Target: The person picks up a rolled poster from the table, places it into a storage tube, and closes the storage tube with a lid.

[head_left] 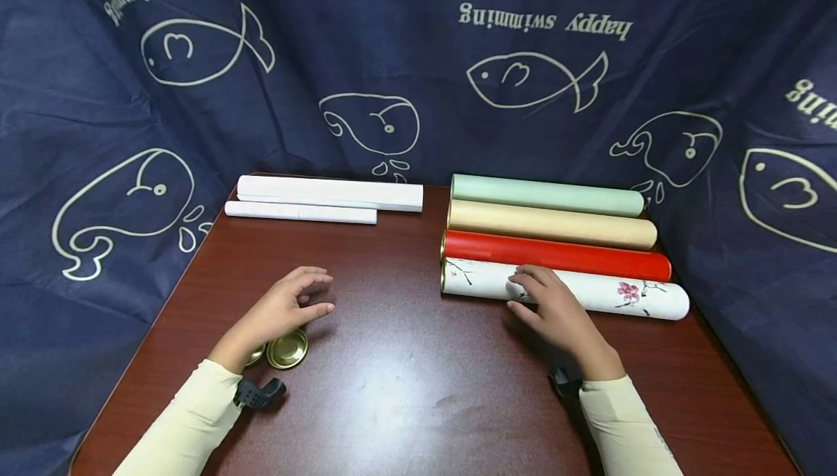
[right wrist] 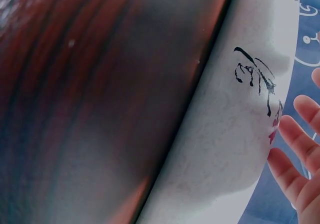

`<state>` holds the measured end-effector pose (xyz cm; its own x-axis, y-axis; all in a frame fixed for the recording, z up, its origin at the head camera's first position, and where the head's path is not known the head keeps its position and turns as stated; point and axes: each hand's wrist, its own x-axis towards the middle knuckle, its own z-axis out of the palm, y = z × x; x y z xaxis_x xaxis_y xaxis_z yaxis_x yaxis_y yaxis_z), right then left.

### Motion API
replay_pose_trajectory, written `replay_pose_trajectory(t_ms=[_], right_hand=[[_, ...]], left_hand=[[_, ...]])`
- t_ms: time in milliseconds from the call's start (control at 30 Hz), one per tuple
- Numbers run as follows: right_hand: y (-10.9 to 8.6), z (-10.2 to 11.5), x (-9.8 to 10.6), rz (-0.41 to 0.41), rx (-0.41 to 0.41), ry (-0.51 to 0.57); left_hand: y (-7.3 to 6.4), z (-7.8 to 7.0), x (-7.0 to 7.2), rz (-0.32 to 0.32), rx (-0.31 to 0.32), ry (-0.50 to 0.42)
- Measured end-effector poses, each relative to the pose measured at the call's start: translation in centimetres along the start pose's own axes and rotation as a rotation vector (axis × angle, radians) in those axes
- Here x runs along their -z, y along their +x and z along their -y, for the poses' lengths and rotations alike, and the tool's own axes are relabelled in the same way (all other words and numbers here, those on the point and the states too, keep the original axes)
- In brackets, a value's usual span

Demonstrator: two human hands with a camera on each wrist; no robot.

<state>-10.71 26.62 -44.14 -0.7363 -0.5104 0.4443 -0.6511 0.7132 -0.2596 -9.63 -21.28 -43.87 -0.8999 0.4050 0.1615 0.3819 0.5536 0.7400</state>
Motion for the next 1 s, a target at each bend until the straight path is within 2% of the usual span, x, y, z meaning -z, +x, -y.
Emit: replay_pose_trajectory(t_ms=[167, 333, 633, 833, 1000], right_hand=[[0.0, 0.2, -0.2, 0.002, 0.008, 0.009], [0.1, 0.3, -0.2, -0.005, 0.029, 0.006], [-0.3, 0.5, -0.2, 0.006, 0.027, 0.008], [-0.6, 0.8, -0.2, -0.009, 0.015, 0.0], [-0.9, 0.7, -0.1, -0.019, 0.027, 0.005]], left_hand=[[-0.2, 0.2, -0.2, -0.002, -0.008, -0.013], [0.1, 0.1, -0.1, -0.008, -0.029, 0.01], [0.8, 0.0, 1.5, -0.005, -0.032, 0.091], [1.6, 0.4, 2.1, 0.003, -0.064, 0.144], [2.5, 0.6, 2.7, 0.027, -0.049, 0.186]])
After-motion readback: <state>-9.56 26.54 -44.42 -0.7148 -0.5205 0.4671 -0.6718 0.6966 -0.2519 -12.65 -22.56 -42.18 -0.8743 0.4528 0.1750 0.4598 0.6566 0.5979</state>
